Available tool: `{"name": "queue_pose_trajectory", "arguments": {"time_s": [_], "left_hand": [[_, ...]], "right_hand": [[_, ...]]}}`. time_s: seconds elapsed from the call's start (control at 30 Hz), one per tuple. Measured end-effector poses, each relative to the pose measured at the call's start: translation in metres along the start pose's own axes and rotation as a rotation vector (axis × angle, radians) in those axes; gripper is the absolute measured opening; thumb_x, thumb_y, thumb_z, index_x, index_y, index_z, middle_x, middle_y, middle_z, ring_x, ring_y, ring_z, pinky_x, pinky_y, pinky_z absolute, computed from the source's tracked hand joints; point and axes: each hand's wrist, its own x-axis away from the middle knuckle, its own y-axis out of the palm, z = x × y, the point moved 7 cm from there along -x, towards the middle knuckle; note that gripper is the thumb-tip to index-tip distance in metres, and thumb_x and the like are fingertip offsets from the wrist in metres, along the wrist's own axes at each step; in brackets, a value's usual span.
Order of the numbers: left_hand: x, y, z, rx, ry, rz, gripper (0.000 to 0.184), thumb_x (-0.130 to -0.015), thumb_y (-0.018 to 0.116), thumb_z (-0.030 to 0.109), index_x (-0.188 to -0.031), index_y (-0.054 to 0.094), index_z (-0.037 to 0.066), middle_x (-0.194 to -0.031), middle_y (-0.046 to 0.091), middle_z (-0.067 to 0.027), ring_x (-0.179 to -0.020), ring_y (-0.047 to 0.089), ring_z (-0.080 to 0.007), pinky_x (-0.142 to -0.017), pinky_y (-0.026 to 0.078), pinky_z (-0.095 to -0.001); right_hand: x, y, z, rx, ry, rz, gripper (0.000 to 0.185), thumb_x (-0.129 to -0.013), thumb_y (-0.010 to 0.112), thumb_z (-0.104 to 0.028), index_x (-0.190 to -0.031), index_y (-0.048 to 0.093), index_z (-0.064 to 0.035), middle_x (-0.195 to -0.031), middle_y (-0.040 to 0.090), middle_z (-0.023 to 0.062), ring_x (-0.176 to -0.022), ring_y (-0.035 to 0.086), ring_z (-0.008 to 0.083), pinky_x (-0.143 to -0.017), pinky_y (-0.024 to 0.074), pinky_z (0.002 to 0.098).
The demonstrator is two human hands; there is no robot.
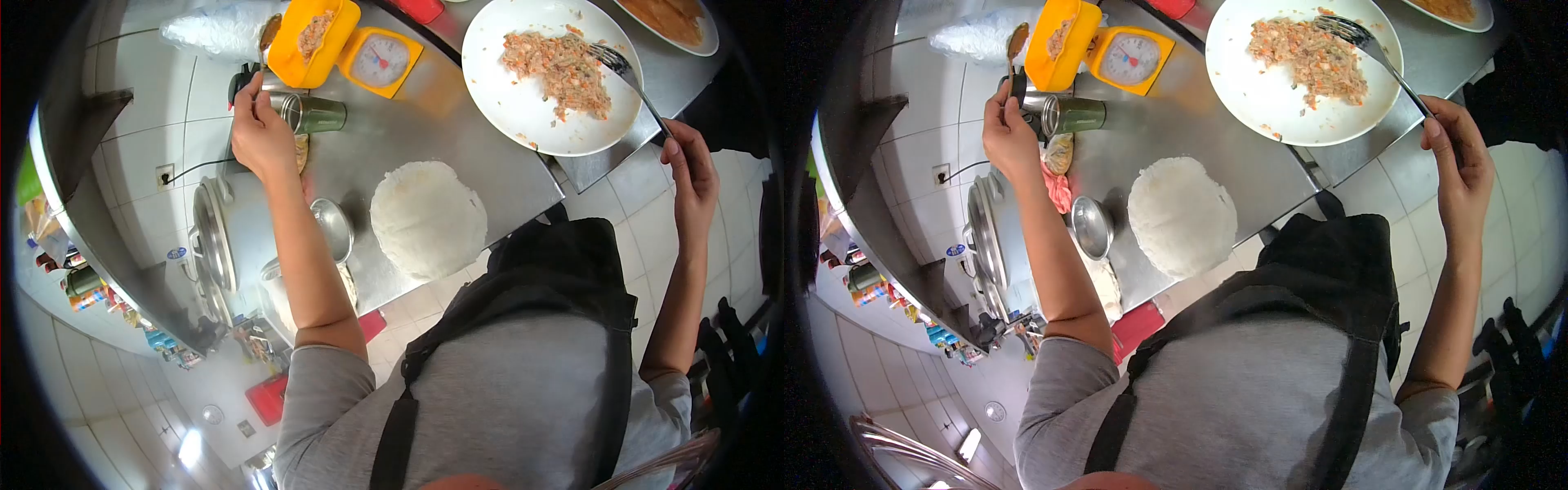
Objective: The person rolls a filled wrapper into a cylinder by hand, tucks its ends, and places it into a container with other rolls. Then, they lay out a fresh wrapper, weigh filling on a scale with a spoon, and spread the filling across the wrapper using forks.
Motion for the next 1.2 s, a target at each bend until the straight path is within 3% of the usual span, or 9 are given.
{"name": "queue_pose_trajectory", "arguments": {"time_s": [0.13, 0.23, 0.43, 0.5, 0.63, 0.87, 0.93, 1.0, 1.2], "left_hand": [[0.004, -0.014, 0.005, 0.255, 0.057, 0.263, 0.023, -0.099, 0.06, 0.009, -0.118, 0.073, 0.008, -0.098, 0.076, -0.0079, -0.077, 0.064, -0.0134, -0.072, 0.052, -0.0309], [0.007, 0.01, -0.005, 0.003, -0.088, -0.084, 0.025, -0.099, 0.06, 0.007, -0.12, 0.072, 0.005, -0.101, 0.076, -0.0087, -0.08, 0.064, -0.0125, -0.073, 0.051, -0.028], [0.007, 0.003, -0.008, 0.117, -0.069, 0.015, 0.027, -0.099, 0.061, 0.009, -0.123, 0.073, 0.012, -0.092, 0.075, -0.006, -0.074, 0.064, -0.0123, -0.071, 0.052, -0.0321], [0.008, 0.02, -0.006, -0.151, -0.03, -0.211, 0.024, -0.098, 0.062, 0.016, -0.118, 0.074, 0.02, -0.084, 0.075, -0.0072, -0.072, 0.069, -0.0241, -0.068, 0.053, -0.0363], [0.01, 0.016, -0.009, -0.029, -0.062, -0.069, 0.024, -0.099, 0.06, 0.021, -0.118, 0.075, 0.024, -0.077, 0.072, -0.0091, -0.071, 0.069, -0.0273, -0.067, 0.053, -0.0379], [0.008, 0.023, -0.012, -0.091, -0.072, -0.154, 0.023, -0.098, 0.061, 0.02, -0.116, 0.076, 0.023, -0.078, 0.073, -0.0105, -0.07, 0.07, -0.0261, -0.067, 0.054, -0.0382], [0.006, 0.019, -0.01, -0.082, -0.102, -0.168, 0.024, -0.099, 0.061, 0.019, -0.118, 0.075, 0.023, -0.075, 0.069, -0.0091, -0.066, 0.064, -0.022, -0.066, 0.051, -0.0363], [0.006, 0.018, -0.014, -0.07, -0.134, -0.191, 0.025, -0.1, 0.061, 0.018, -0.121, 0.074, 0.023, -0.073, 0.066, -0.0077, -0.063, 0.058, -0.018, -0.065, 0.048, -0.0344], [0.005, -0.016, -0.017, 0.219, -0.094, 0.005, 0.028, -0.097, 0.06, 0.004, -0.121, 0.072, 0.01, -0.087, 0.072, -0.0071, -0.072, 0.061, -0.0119, -0.066, 0.049, -0.0287]], "right_hand": [[-0.001, 0.005, -0.002, -0.01, -0.007, 0.017, 0.024, -0.103, 0.062, -0.017, -0.119, 0.07, -0.001, -0.095, 0.065, 0.0009, -0.083, 0.053, 0.0091, -0.077, 0.0437, 0.0245], [-0.003, 0.013, -0.004, -0.051, -0.002, 0.008, 0.023, -0.102, 0.063, -0.015, -0.119, 0.07, -0.0012, -0.095, 0.065, 0.0011, -0.083, 0.053, 0.0087, -0.078, 0.0444, 0.0243], [-0.006, 0.025, -0.001, 0.01, 0.016, -0.008, 0.022, -0.101, 0.063, -0.009, -0.12, 0.07, -0.0019, -0.098, 0.066, 0.0009, -0.089, 0.056, 0.0083, -0.082, 0.0467, 0.0246], [-0.008, 0.033, -0.006, -0.008, -0.011, -0.025, 0.021, -0.101, 0.062, -0.007, -0.12, 0.07, -0.0017, -0.1, 0.068, 0.0009, -0.092, 0.059, 0.0089, -0.083, 0.0483, 0.0248], [-0.02, 0.05, -0.025, 0.06, -0.019, -0.062, 0.021, -0.101, 0.061, -0.006, -0.12, 0.07, -0.0011, -0.105, 0.07, 0.0033, -0.094, 0.062, 0.0102, -0.084, 0.0506, 0.0259], [-0.093, 0.136, -0.126, 0.332, -0.384, -0.214, 0.023, -0.102, 0.06, -0.008, -0.122, 0.07, -0.0009, -0.117, 0.072, 0.0069, -0.102, 0.066, 0.0138, -0.093, 0.0506, 0.0278], [-0.113, 0.175, -0.158, 0.389, -0.263, -0.356, 0.039, -0.095, 0.063, -0.026, -0.13, 0.067, -0.0091, -0.119, 0.068, 0.0171, -0.113, 0.063, 0.035, -0.093, 0.0514, 0.0432], [-0.131, 0.215, -0.178, 0.386, -0.645, -0.239, 0.029, -0.085, 0.068, -0.01, -0.113, 0.074, -0.0125, -0.098, 0.071, 0.0138, -0.093, 0.068, 0.0338, -0.077, 0.0548, 0.0412], [-0.154, 0.237, -0.205, 0.378, -0.771, -0.116, 0.027, -0.085, 0.064, -0.006, -0.109, 0.075, -0.0111, -0.099, 0.072, 0.0144, -0.091, 0.069, 0.0341, -0.078, 0.0546, 0.0438]]}}
